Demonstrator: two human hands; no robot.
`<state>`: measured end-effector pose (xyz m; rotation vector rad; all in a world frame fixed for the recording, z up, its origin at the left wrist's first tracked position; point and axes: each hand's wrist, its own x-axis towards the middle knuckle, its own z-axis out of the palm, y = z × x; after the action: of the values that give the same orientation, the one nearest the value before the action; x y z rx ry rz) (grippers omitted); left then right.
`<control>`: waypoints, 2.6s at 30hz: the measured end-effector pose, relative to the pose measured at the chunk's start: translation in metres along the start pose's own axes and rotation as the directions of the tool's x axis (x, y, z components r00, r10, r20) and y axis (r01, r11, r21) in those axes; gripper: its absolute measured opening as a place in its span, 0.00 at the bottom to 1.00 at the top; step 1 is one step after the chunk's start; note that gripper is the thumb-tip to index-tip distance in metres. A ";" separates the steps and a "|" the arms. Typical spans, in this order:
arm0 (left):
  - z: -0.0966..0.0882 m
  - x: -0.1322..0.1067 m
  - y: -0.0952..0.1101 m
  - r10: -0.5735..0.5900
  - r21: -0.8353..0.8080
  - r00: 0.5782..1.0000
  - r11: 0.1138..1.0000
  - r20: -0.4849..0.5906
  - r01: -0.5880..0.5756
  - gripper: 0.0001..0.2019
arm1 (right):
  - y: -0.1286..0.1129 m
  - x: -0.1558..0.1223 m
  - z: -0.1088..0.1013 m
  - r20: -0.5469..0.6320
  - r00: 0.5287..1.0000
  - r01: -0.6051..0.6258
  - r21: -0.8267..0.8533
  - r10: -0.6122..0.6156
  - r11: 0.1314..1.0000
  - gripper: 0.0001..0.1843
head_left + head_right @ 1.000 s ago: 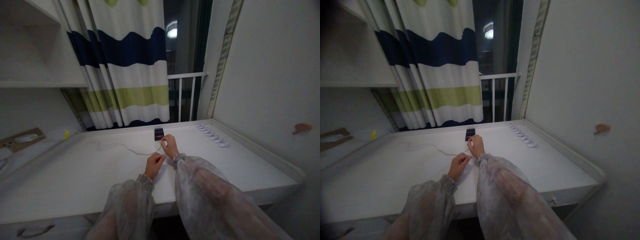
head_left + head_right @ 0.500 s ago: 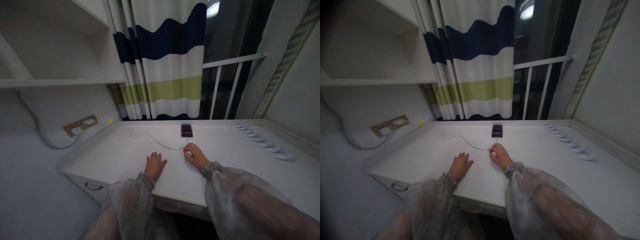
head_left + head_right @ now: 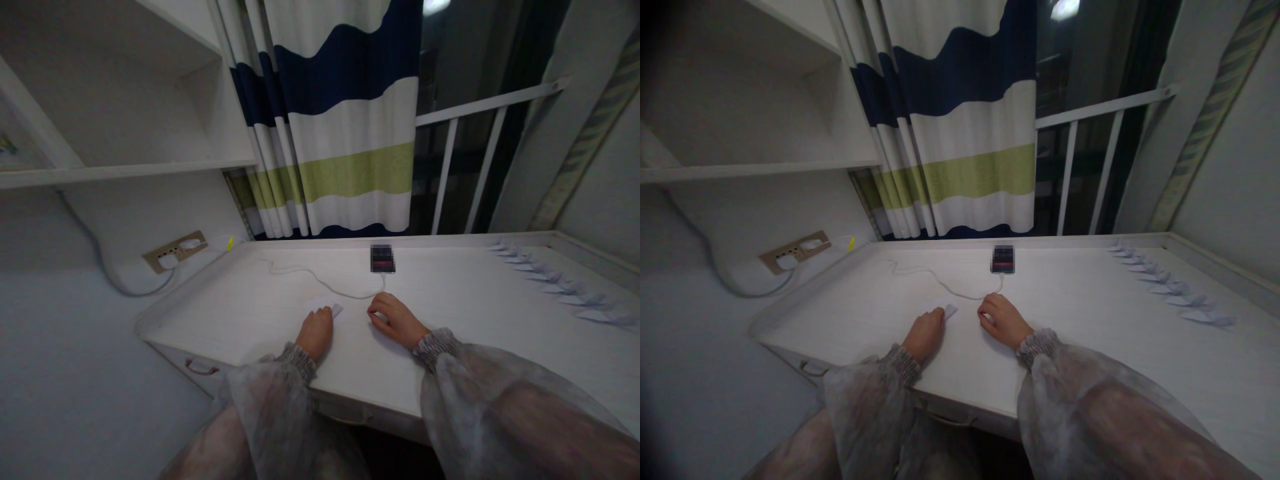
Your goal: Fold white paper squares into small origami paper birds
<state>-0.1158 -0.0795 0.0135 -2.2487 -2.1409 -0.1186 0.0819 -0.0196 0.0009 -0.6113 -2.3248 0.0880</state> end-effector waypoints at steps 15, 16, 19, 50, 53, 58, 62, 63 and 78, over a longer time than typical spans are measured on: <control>-0.011 0.005 -0.028 -0.353 -0.582 0.856 0.810 -0.379 0.076 0.11 | -0.029 0.017 0.029 0.377 0.920 0.112 0.020 -0.112 0.993 0.18; -0.013 0.003 -0.029 -0.373 -0.603 0.835 0.795 -0.405 0.062 0.11 | -0.032 0.019 0.031 0.377 0.920 0.104 0.019 -0.104 0.994 0.18; -0.020 -0.001 -0.031 -0.447 -0.670 0.758 0.743 -0.475 0.018 0.11 | -0.038 0.024 0.035 0.355 0.932 0.068 0.034 -0.075 0.997 0.17; 0.009 0.016 0.005 -0.109 -0.046 0.992 0.993 0.065 0.112 0.25 | 0.026 -0.008 -0.024 0.164 0.519 -0.547 0.818 0.839 0.178 0.16; 0.009 0.014 0.007 -0.053 -0.019 0.996 0.998 0.066 0.055 0.21 | 0.020 -0.008 -0.022 0.177 0.548 -0.572 0.793 0.818 0.211 0.16; 0.008 0.008 0.005 0.024 -0.140 1.000 0.990 0.018 -0.021 0.18 | 0.016 -0.009 -0.021 0.196 0.562 -0.601 0.764 0.803 0.235 0.16; 0.006 0.005 0.005 -0.047 -0.200 0.998 0.979 -0.046 0.037 0.15 | 0.016 -0.010 -0.021 0.183 0.560 -0.609 0.753 0.808 0.251 0.16; 0.006 0.005 0.005 -0.060 -0.206 0.997 0.977 -0.058 0.047 0.14 | 0.016 -0.010 -0.022 0.181 0.558 -0.610 0.751 0.810 0.253 0.16; 0.012 0.014 -0.006 -0.098 -0.291 0.989 0.955 -0.114 0.061 0.12 | 0.020 -0.016 -0.019 0.198 0.567 -0.631 0.729 0.799 0.267 0.16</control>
<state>-0.1211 -0.0640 0.0024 -2.2203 -2.2726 -0.5955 0.1130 -0.0115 0.0003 -1.1203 -1.3613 1.2984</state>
